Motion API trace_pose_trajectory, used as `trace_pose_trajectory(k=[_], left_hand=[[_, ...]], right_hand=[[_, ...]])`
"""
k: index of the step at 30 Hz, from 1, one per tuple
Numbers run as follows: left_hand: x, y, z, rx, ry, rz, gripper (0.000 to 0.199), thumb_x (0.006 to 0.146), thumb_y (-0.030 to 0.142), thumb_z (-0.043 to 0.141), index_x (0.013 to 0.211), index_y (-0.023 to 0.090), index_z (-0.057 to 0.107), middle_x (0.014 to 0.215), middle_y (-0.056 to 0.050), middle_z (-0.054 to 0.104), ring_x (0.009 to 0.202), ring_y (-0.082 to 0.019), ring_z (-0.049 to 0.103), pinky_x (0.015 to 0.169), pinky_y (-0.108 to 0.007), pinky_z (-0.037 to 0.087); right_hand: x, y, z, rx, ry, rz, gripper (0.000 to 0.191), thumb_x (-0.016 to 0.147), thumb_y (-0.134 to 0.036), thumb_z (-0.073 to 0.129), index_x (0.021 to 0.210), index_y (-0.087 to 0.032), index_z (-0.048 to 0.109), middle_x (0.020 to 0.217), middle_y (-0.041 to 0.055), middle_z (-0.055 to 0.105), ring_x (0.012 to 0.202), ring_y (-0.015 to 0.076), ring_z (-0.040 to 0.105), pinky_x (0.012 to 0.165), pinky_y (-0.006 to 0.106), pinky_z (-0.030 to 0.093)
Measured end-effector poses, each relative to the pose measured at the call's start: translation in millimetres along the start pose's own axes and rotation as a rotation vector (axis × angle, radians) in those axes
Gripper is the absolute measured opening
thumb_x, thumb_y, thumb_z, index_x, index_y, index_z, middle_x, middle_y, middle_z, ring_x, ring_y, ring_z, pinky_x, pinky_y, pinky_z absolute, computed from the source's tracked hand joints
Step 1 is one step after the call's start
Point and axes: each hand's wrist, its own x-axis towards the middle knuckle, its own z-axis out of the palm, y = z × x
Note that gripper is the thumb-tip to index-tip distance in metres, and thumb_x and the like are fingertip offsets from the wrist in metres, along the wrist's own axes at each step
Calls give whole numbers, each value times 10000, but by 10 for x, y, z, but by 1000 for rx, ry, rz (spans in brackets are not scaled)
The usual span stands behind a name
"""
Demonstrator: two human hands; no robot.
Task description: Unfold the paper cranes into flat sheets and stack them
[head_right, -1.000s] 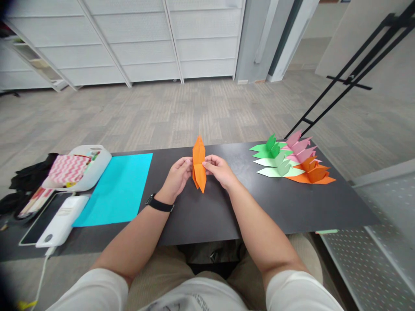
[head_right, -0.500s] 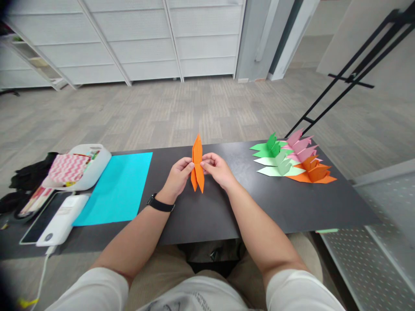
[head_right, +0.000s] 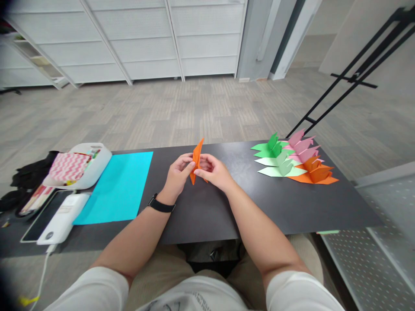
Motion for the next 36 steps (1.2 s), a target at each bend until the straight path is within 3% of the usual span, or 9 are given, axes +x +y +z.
trace_pose_trajectory(k=[4,12,16,20,23,27,36], left_hand=[[-4,-7,24,-66,-12,-52,291,869,440,861,980,200,738,1171,-91,772,1049,-214,750,1006,-403,595],[-15,14,31,-86,-16,-68,291,868,424,867,962,193,716,1199,-102,790,1064,-223,767,1018,-422,592],[-8,23,26,-86,-11,-87,326,840,437,893,970,193,721,1067,-72,795,984,-210,764,957,-401,603],[12,20,12,-126,38,-86,349,795,390,935,992,199,718,964,-27,760,881,-156,719,876,-322,586],[22,13,9,-161,59,-81,380,780,372,947,1031,206,715,930,-6,728,853,-130,682,869,-292,568],[12,16,24,-166,36,-98,368,800,397,931,1031,208,715,939,-8,708,874,-133,665,889,-292,559],[-20,44,52,-264,-65,-174,385,837,392,904,1112,207,708,1090,-45,739,1004,-166,697,946,-315,560]], right_hand=[[-6,32,32,-63,50,-25,558,699,-474,963,1178,-302,736,1169,56,806,1068,256,762,1022,466,624],[9,41,-21,-151,109,-95,465,713,-436,949,1138,-315,800,1255,63,677,1136,246,698,968,436,651],[11,34,-38,-171,135,-107,470,711,-453,944,1139,-320,804,1253,61,624,1122,234,668,936,414,656],[26,46,-42,-142,143,-61,516,685,-448,965,1139,-308,764,1264,61,667,1092,232,674,929,403,635],[40,49,-44,-69,144,-20,516,685,-448,965,1114,-296,721,1130,38,739,1023,219,689,963,402,606],[41,22,-37,5,148,12,492,691,-468,964,1065,-294,696,1022,6,753,938,199,692,986,403,586],[37,37,-21,38,140,10,578,667,-493,979,1098,-297,647,1071,15,739,915,191,702,901,373,608]])
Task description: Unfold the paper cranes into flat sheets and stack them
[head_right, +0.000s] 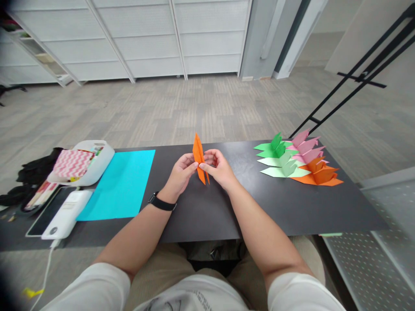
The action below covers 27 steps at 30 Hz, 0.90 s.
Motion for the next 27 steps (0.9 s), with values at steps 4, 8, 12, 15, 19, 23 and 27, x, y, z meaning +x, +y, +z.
trace_pose_trajectory(k=[4,8,12,15,19,23,27], left_hand=[[7,-14,-3,4,-13,7,378,853,394,892,1130,209,713,1114,-48,747,1026,-169,699,975,-316,552],[3,-11,4,7,-21,28,387,852,399,893,1138,214,712,1150,-54,753,1071,-182,703,1018,-331,545],[-11,0,21,27,-34,39,398,845,400,898,1141,217,706,1162,-60,761,1098,-194,709,1028,-338,551],[-14,-5,24,59,2,36,338,872,406,868,1094,208,710,1116,-53,764,1039,-180,713,976,-322,564],[-7,-20,13,79,40,4,252,914,409,812,989,190,714,991,-28,749,903,-150,703,875,-293,576],[0,-20,8,96,46,-21,249,902,409,818,944,185,718,927,-19,745,828,-136,689,793,-266,571],[-1,-6,18,70,36,-44,276,885,405,837,1012,189,721,965,-37,767,870,-151,712,814,-281,590]], right_hand=[[14,57,-29,-132,-6,-51,459,746,-562,916,976,-266,650,978,7,711,872,186,680,839,357,595],[10,58,-40,-279,6,-188,331,838,-540,846,931,-245,729,1062,50,695,909,197,679,839,375,585],[5,51,-32,-360,42,-297,240,899,-484,791,889,-251,730,1008,59,696,916,210,666,818,379,574],[16,88,-31,-328,93,-252,251,869,-455,816,974,-266,690,960,32,697,856,191,650,772,352,561],[33,130,-42,-161,100,-154,442,821,-451,859,1166,-292,632,907,-12,694,806,170,655,773,335,557],[22,90,-44,-71,12,-21,372,832,-491,849,1101,-281,700,955,5,732,846,173,683,815,343,576],[4,35,-32,-35,24,33,345,799,-523,874,973,-266,722,896,0,740,791,169,676,761,330,578]])
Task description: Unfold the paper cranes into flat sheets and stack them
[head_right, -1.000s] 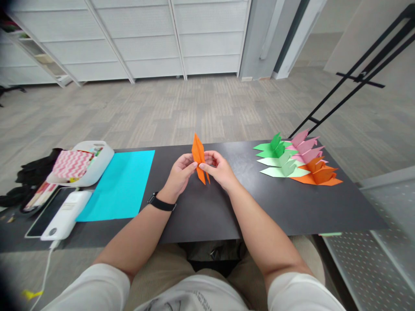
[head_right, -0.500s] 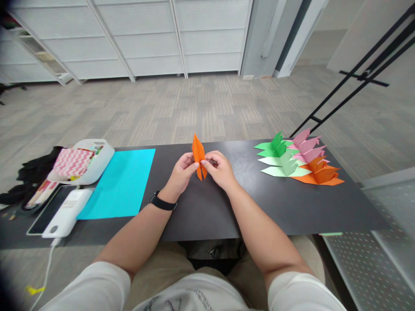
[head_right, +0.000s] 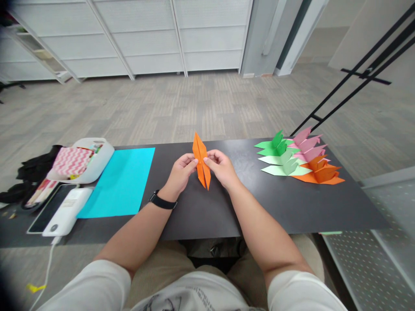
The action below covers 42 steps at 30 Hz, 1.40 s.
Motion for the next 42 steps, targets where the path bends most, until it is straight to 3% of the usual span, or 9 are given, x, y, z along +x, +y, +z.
trace_pose_trajectory(k=[6,10,15,20,27,33,39,42], left_hand=[[0,-11,12,-24,7,6,365,892,423,839,1140,206,681,1117,-67,748,984,-177,719,839,-304,607],[11,-25,7,5,72,91,348,856,390,882,1048,211,654,1045,-27,705,939,-144,685,868,-293,593],[3,-1,12,34,28,39,322,891,458,836,951,195,660,949,-14,691,869,-142,668,841,-299,588],[-15,19,30,-23,6,-15,348,896,478,836,1005,204,653,1041,-25,719,930,-151,692,852,-294,595],[14,12,17,-27,64,29,394,827,446,904,994,207,639,956,-4,685,837,-126,670,750,-256,589],[28,6,8,10,121,111,383,814,422,911,981,215,636,908,8,673,810,-121,650,762,-256,569],[4,-8,15,103,77,108,339,868,458,862,972,194,675,955,-25,712,849,-145,685,797,-291,586],[-3,-15,4,117,54,99,396,814,429,917,1025,194,679,1029,-36,732,892,-148,708,857,-305,590]], right_hand=[[-3,-14,1,9,44,-4,338,782,-516,879,946,-265,722,911,4,755,805,175,690,747,326,577],[-2,-16,4,6,68,-4,348,770,-521,881,942,-268,715,906,0,744,801,173,678,719,311,563],[-29,-75,12,52,14,39,374,749,-536,908,927,-265,721,819,-16,690,723,150,616,661,283,535],[-43,-118,8,112,-26,96,411,715,-533,945,932,-259,728,801,-24,666,691,131,592,620,259,515],[-23,-69,-2,71,-16,73,416,753,-544,922,991,-268,722,832,-19,684,706,143,611,636,278,528],[-4,-52,-5,77,-12,62,479,737,-558,930,1043,-269,701,859,-22,699,720,140,632,625,264,530],[23,-22,-4,65,-4,-6,474,721,-559,943,985,-266,681,799,-40,676,703,133,620,651,272,532],[23,-16,-6,43,7,-27,464,741,-565,926,1000,-270,678,842,-27,702,736,142,635,675,283,542]])
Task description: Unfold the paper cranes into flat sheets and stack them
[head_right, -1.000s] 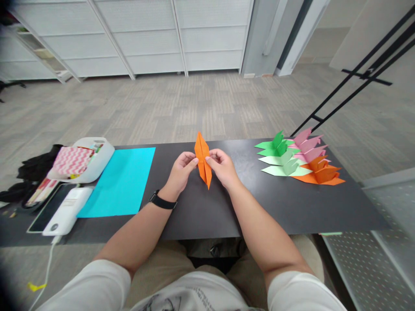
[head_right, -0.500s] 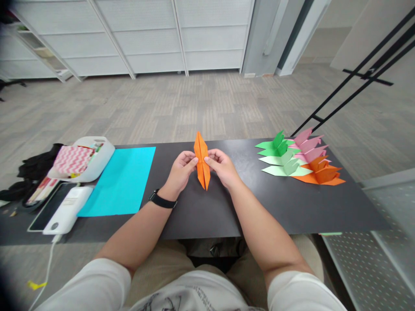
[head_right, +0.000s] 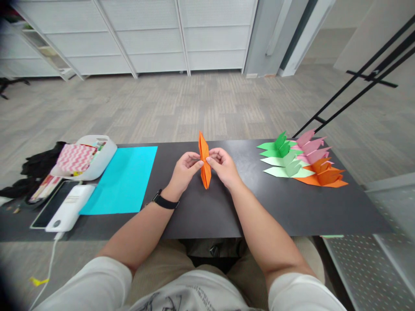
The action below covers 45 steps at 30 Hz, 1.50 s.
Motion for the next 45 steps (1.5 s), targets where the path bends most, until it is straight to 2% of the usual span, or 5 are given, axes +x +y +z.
trace_pose_trajectory(k=[9,20,26,36,45], left_hand=[[12,23,5,-67,15,-32,346,810,390,898,1002,201,681,1014,-29,729,911,-150,698,878,-311,591],[-10,66,16,-225,28,-78,253,859,334,834,1023,215,682,999,-13,705,888,-128,678,805,-257,573],[-5,50,24,-121,8,-9,346,816,401,903,1007,214,683,1026,-28,712,914,-140,670,886,-289,563],[-5,-15,1,-12,99,82,222,939,367,778,1080,223,686,1039,-49,747,935,-170,706,869,-309,570],[-21,18,18,-49,-29,58,307,884,396,869,1054,212,691,1027,-27,741,928,-155,691,902,-308,556]], right_hand=[[-14,-41,3,-7,-25,10,469,759,-585,909,1013,-275,665,855,-17,698,742,156,643,678,304,560],[-3,0,11,-21,77,-76,448,773,-552,883,995,-296,590,923,-21,666,769,157,621,659,288,535],[-9,0,10,-47,59,-73,444,778,-557,877,1011,-298,602,936,-10,684,796,172,634,701,313,558],[2,36,5,-43,62,-70,410,801,-521,858,1033,-304,599,945,-10,687,812,175,656,724,317,563],[-52,4,37,-167,29,-158,333,860,-492,821,1088,-300,672,1017,25,745,894,203,684,885,387,592]])
